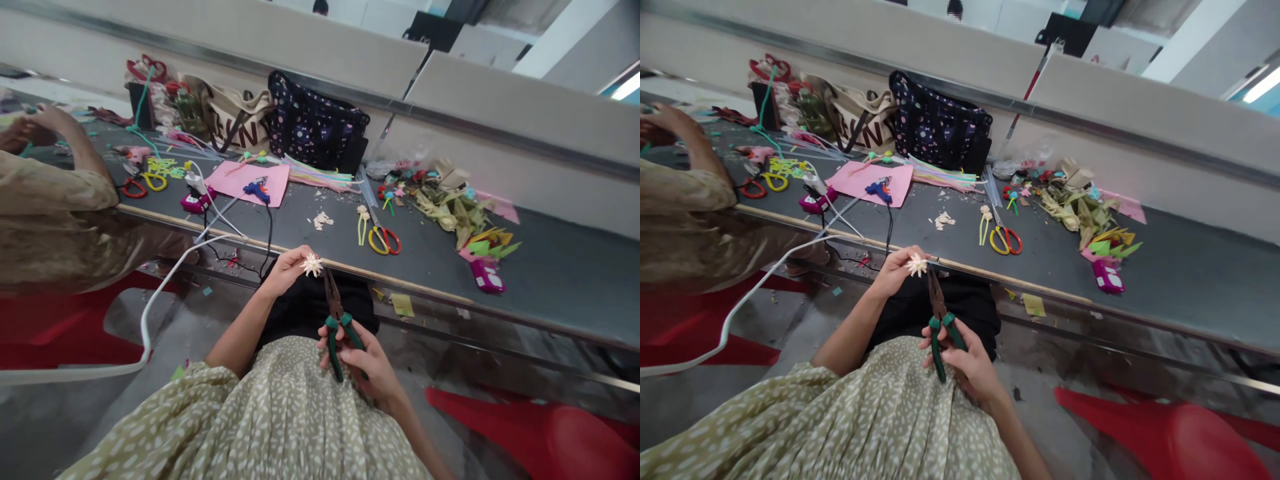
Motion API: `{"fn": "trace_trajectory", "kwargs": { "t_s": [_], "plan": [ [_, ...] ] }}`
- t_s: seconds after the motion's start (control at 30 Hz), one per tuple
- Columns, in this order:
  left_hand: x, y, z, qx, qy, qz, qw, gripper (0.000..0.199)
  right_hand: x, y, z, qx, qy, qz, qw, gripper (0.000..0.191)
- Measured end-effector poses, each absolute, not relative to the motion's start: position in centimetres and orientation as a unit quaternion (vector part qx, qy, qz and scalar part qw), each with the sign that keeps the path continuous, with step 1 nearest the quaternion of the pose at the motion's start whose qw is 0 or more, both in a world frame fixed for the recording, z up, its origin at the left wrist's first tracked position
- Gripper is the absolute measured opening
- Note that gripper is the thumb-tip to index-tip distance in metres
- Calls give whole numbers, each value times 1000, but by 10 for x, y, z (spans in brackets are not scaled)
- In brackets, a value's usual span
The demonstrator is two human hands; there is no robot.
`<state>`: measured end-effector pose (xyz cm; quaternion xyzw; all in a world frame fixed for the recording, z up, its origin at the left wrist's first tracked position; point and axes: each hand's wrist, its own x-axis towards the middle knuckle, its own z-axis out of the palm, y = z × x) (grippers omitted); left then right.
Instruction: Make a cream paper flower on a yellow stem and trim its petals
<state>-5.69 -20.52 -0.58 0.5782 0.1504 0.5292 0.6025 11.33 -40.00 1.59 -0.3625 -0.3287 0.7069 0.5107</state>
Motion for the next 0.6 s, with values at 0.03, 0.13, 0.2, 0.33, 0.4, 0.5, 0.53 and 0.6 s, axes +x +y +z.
{"fn": "trace_trajectory", "kwargs": {
  "t_s": [0.03, 0.13, 0.2, 0.33, 0.4, 0.5, 0.53, 0.6],
  "plan": [
    [-56, -205, -5, 573, 150, 534, 603, 20, 115, -399, 16, -354, -322, 714, 512, 20],
    [-55, -202, -1, 570, 143, 543, 599, 21, 118, -397, 18, -335, -315, 725, 512, 20],
    [-54, -201, 0, 575, 137, 544, 596, 23, 118, -395, 20, -328, -316, 729, 512, 20],
    [-52, -199, 0, 573, 128, 543, 601, 24, 117, -392, 23, -319, -315, 736, 507, 19],
    [-51, -198, 0, 571, 123, 543, 603, 27, 116, -392, 23, -316, -313, 739, 506, 19],
    [-51, -199, 0, 564, 119, 546, 608, 28, 116, -393, 22, -315, -311, 742, 504, 20],
    [-50, -199, 0, 562, 118, 546, 610, 28, 115, -393, 21, -315, -312, 743, 501, 21],
    [-50, -201, 2, 560, 119, 544, 613, 27, 115, -393, 20, -310, -316, 746, 498, 21]
  ]
}}
